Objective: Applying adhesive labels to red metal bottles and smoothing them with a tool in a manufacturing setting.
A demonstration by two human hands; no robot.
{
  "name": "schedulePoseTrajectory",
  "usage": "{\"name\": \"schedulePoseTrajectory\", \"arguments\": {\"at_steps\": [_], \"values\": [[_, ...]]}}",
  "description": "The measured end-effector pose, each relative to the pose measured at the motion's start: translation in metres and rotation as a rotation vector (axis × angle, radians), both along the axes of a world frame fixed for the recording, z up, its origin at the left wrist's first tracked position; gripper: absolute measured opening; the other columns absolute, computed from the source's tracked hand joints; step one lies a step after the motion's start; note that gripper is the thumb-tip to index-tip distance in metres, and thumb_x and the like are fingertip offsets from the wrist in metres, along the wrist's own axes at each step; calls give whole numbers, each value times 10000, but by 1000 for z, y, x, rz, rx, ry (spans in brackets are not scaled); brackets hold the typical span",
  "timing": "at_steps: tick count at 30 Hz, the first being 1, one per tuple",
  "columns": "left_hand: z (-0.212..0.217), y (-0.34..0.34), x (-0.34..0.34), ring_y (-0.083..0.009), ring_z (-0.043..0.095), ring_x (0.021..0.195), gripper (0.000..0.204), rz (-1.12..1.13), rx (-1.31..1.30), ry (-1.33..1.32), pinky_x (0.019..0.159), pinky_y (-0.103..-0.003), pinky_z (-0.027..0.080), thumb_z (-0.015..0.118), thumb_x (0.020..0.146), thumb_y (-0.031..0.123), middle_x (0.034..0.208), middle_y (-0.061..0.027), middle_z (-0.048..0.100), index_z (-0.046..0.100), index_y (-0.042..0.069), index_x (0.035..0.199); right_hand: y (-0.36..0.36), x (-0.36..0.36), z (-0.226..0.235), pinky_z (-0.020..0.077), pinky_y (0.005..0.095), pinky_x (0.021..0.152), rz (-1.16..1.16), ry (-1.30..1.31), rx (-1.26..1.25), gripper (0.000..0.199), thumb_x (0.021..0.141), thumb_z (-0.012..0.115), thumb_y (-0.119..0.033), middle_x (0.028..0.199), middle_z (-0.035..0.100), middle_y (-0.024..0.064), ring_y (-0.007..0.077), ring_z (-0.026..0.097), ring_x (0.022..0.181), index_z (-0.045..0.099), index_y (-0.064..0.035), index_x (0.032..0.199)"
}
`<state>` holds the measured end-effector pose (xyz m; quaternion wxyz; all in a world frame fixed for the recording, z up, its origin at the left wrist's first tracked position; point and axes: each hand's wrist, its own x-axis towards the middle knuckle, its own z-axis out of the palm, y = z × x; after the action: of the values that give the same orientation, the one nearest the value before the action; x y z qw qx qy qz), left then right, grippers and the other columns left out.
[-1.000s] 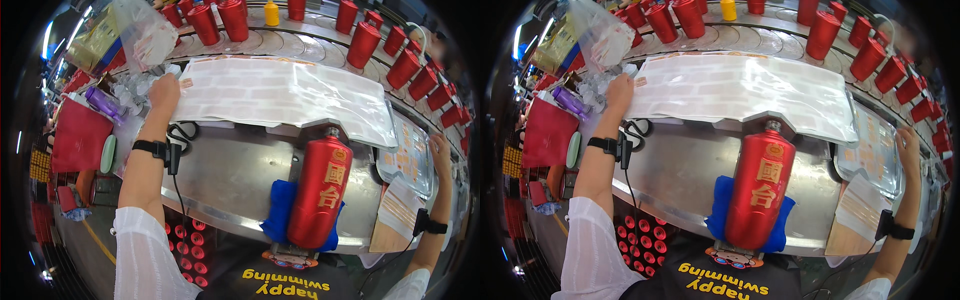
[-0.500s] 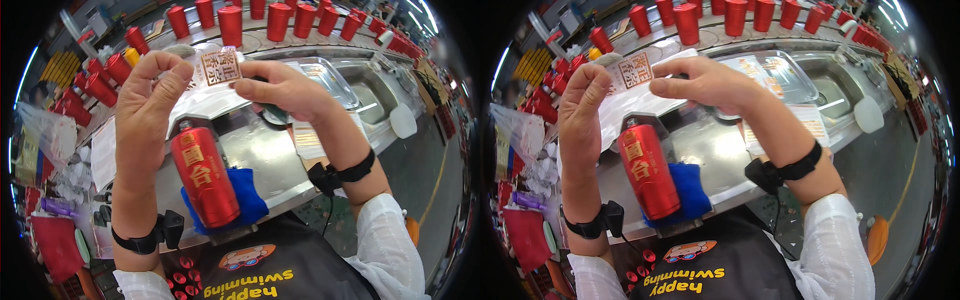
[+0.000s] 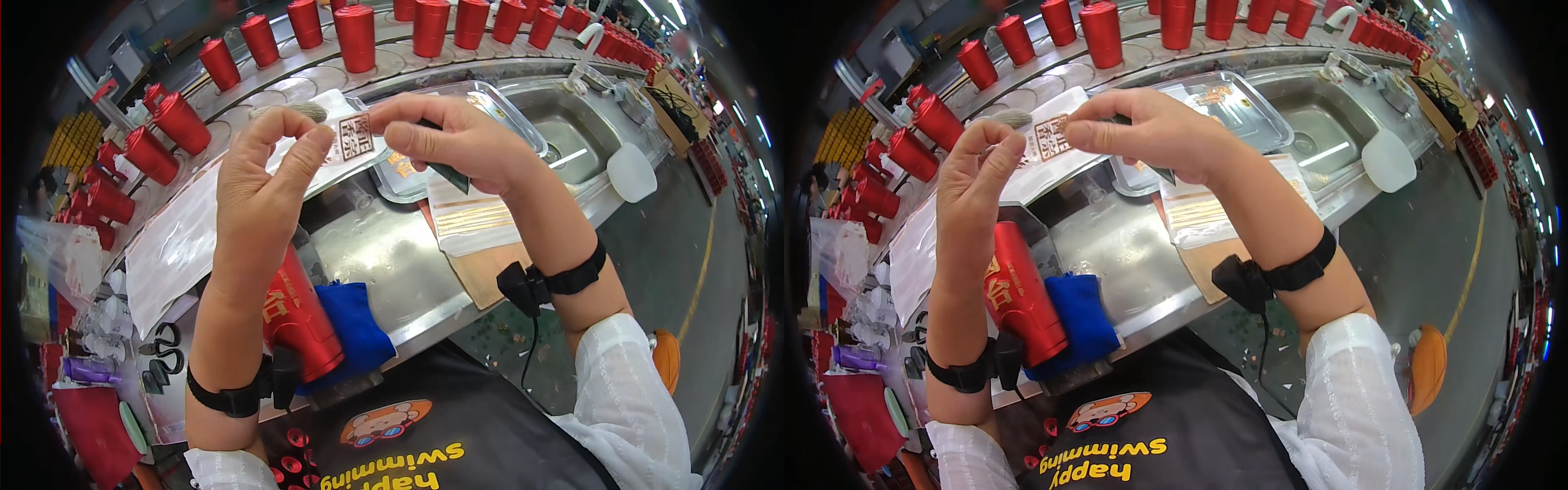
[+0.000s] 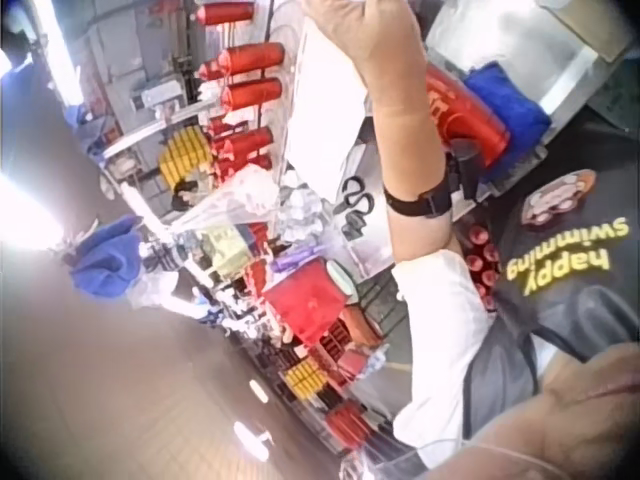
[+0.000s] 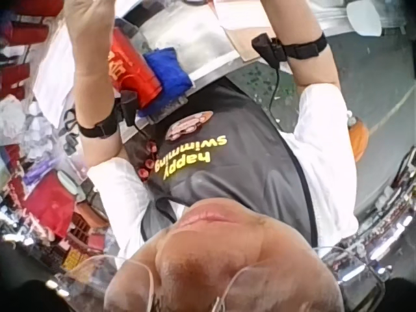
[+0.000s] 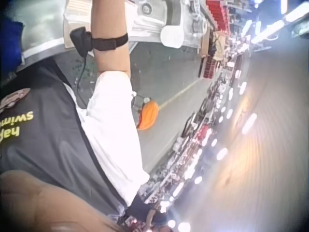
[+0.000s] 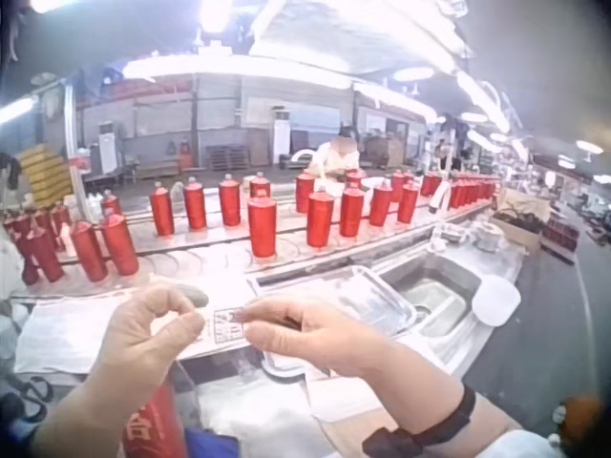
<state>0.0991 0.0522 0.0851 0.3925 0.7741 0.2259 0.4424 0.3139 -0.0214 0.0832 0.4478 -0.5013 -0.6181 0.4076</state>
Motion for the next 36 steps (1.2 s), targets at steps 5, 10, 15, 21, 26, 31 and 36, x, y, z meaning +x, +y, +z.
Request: {"name": "schedulePoseTrajectory", "arguments": {"at_steps": [5, 10, 15, 21, 26, 31, 36], "values": [[0, 8, -5, -103, 509, 846, 162, 51, 37, 66, 797, -246, 393, 639, 898, 183, 885, -17, 588, 606, 27, 924, 20, -8, -12, 462, 208, 731, 0, 61, 41, 211, 912, 638, -177, 1129, 624, 32, 50, 555, 869, 660, -21, 1052], [9, 6, -41, -56, 516, 902, 193, 153, 181, 264, 834, -216, 391, 611, 923, 184, 959, 11, 593, 605, 5, 995, 24, 51, -2, 451, 215, 755, 15, -152, 39, 251, 926, 588, -184, 1084, 631, 40, 59, 549, 902, 634, -5, 1096], [4, -2, -112, -107, 540, 946, 182, 245, 58, 127, 865, -251, 401, 597, 913, 159, 964, -27, 617, 618, -9, 978, 47, 195, -55, 431, 255, 633, -348, -805, -273, 182, 840, 659, -244, 765, 606, -18, 78, 532, 706, 678, -69, 884], [-49, 3, -215, -167, 544, 1070, 247, 623, -214, 145, 995, -280, 355, 524, 939, 140, 1077, -85, 606, 628, -44, 1067, 55, 267, -141, 506, 460, 817, -432, -1687, -370, 361, 729, 666, -444, 909, 703, 153, 333, 660, 921, 743, -107, 830], [-83, 1, -315, -121, 533, 988, 223, 710, -298, 110, 889, -256, 379, 546, 955, 175, 1026, -36, 590, 612, -6, 1068, 74, 209, -102, 395, 565, 998, -589, -1406, -735, 436, 832, 633, -250, 1396, 449, 74, 329, 353, 1337, 603, -154, 1256], [-99, 8, -332, -110, 525, 973, 212, 717, -288, 105, 886, -256, 390, 551, 960, 170, 1013, -32, 583, 602, 2, 1079, 65, 208, -97, 393, 568, 1001, -667, -1438, -725, 489, 798, 708, -332, 1381, 462, 58, 313, 360, 1332, 612, -169, 1249], [-109, 20, -340, -141, 540, 996, 264, 945, -107, 311, 866, -273, 428, 564, 948, 180, 1064, -60, 597, 609, 11, 1146, 55, 238, -117, 431, 588, 967, -757, -1577, -644, 577, 783, 703, -441, 1366, 460, 104, 362, 412, 1294, 571, -139, 1257]]}}
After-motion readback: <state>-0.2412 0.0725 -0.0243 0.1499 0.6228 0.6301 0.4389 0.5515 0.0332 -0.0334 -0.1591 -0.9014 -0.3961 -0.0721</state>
